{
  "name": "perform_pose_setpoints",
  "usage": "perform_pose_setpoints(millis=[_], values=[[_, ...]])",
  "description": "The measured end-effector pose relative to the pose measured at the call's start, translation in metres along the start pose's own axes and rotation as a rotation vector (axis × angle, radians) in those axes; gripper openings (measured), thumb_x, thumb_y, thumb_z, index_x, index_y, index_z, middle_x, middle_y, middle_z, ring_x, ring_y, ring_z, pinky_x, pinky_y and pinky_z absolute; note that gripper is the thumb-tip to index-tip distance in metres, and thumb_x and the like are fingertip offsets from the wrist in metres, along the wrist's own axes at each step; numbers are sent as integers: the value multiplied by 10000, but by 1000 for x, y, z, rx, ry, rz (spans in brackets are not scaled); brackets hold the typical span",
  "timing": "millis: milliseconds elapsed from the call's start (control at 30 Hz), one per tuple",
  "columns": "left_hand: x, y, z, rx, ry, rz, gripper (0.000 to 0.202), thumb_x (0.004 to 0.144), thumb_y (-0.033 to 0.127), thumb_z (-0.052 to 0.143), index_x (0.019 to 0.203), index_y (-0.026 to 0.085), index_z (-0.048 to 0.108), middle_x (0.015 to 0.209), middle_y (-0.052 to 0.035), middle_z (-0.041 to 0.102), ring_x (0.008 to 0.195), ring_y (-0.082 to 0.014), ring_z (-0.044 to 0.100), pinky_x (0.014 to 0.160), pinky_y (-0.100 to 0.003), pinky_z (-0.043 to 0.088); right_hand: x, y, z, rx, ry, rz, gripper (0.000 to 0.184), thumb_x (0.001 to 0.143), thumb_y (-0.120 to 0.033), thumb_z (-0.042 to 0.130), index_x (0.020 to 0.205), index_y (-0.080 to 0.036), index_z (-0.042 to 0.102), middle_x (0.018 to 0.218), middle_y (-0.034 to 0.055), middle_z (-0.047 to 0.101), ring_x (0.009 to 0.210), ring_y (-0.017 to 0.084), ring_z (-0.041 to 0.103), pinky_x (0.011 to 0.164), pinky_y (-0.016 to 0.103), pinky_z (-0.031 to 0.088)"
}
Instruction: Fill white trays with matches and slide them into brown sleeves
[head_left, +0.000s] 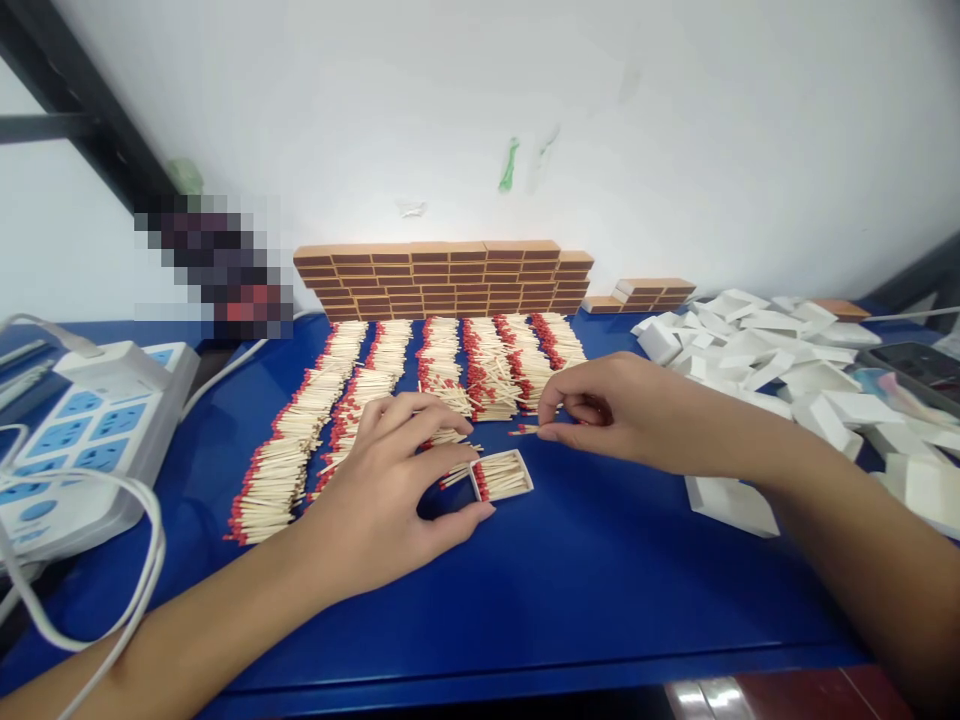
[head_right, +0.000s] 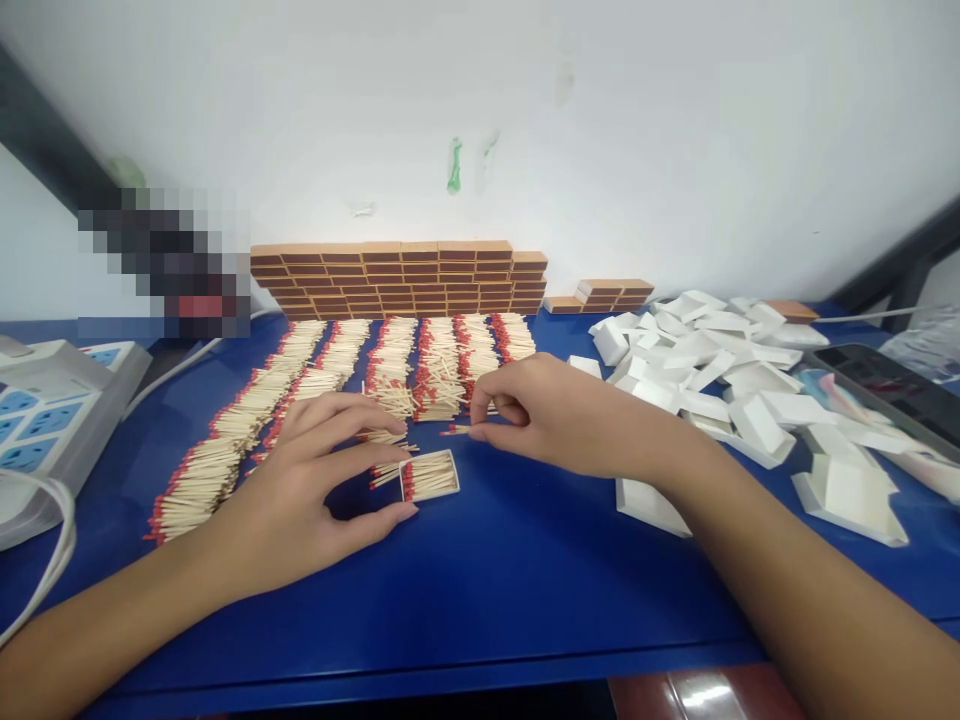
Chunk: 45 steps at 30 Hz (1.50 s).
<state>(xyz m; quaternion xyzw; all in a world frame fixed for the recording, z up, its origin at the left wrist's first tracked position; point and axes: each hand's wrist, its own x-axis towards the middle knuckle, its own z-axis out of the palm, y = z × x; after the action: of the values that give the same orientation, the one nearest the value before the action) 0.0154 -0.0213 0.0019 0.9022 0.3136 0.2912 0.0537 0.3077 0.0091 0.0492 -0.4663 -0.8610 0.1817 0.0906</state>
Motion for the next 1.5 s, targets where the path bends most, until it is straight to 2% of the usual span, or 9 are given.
perform_pose_setpoints(millis=[67, 267, 400, 567, 800, 1233, 1367, 1433, 1500], values=[[0, 0, 0, -2, 0, 3, 245, 919, 356, 821, 1113, 221, 755, 1255, -88, 743, 1245, -323, 617, 1088, -550, 453, 0, -4, 2, 0, 1, -12, 263, 978, -484, 659, 881, -249, 725, 606, -55, 496, 522, 125, 424, 520, 284, 291], [0, 1, 0, -5, 2, 1, 237, 917, 342, 824, 1111, 226, 753, 1247, -81, 744, 1242, -317, 617, 1087, -543, 451, 3, 5, 3, -80, 31, 29, 154, 953, -345, 660, 852, -245, 719, 624, -37, 570, 551, 133, 467, 552, 292, 311], [0, 0, 0, -3, -1, 2, 240, 910, 335, 831, 1108, 222, 755, 1243, -82, 743, 1244, -318, 616, 1085, -542, 452, 2, 6, 0, -67, 30, 47, 163, 955, -359, 665, 863, -241, 730, 603, -37, 549, 543, 136, 464, 547, 299, 298], [1, 0, 0, -6, -3, 1, 247, 918, 350, 822, 1122, 226, 758, 1250, -81, 741, 1241, -316, 613, 1084, -544, 452, -2, -17, 8, 25, 8, -25, 242, 975, -436, 672, 843, -239, 718, 618, -44, 525, 534, 126, 445, 531, 281, 300], [2, 2, 0, -10, -32, -12, 222, 913, 331, 824, 1103, 230, 766, 1246, -79, 736, 1261, -322, 603, 1084, -548, 443, -3, -38, 23, 83, -16, -71, 122, 959, -259, 659, 870, -235, 738, 672, -32, 587, 590, 126, 488, 572, 267, 331], [1, 2, -2, -12, -30, -2, 216, 911, 316, 825, 1097, 224, 767, 1258, -81, 732, 1253, -322, 604, 1077, -549, 443, -2, -32, 22, 87, -61, -80, 134, 964, -273, 657, 849, -226, 705, 680, -37, 588, 581, 121, 477, 559, 275, 313], [0, 1, -1, -14, -18, 2, 227, 914, 329, 826, 1103, 220, 762, 1239, -76, 740, 1251, -317, 606, 1085, -543, 443, -1, -15, 8, 62, 66, -63, 209, 987, -393, 664, 862, -235, 721, 601, -49, 521, 532, 122, 441, 551, 281, 303], [0, 1, -1, -14, -9, 9, 221, 918, 334, 824, 1093, 215, 761, 1238, -77, 741, 1246, -315, 609, 1088, -545, 444, 0, -2, 1, 5, 148, -9, 210, 987, -397, 653, 885, -236, 740, 562, -49, 499, 520, 130, 447, 553, 291, 298], [0, 1, -1, -16, -5, 12, 212, 919, 334, 823, 1080, 212, 760, 1237, -80, 743, 1242, -314, 612, 1085, -548, 446, 3, 10, -3, -55, 134, 35, 187, 963, -369, 666, 857, -232, 736, 554, -43, 517, 511, 132, 454, 547, 300, 290]])
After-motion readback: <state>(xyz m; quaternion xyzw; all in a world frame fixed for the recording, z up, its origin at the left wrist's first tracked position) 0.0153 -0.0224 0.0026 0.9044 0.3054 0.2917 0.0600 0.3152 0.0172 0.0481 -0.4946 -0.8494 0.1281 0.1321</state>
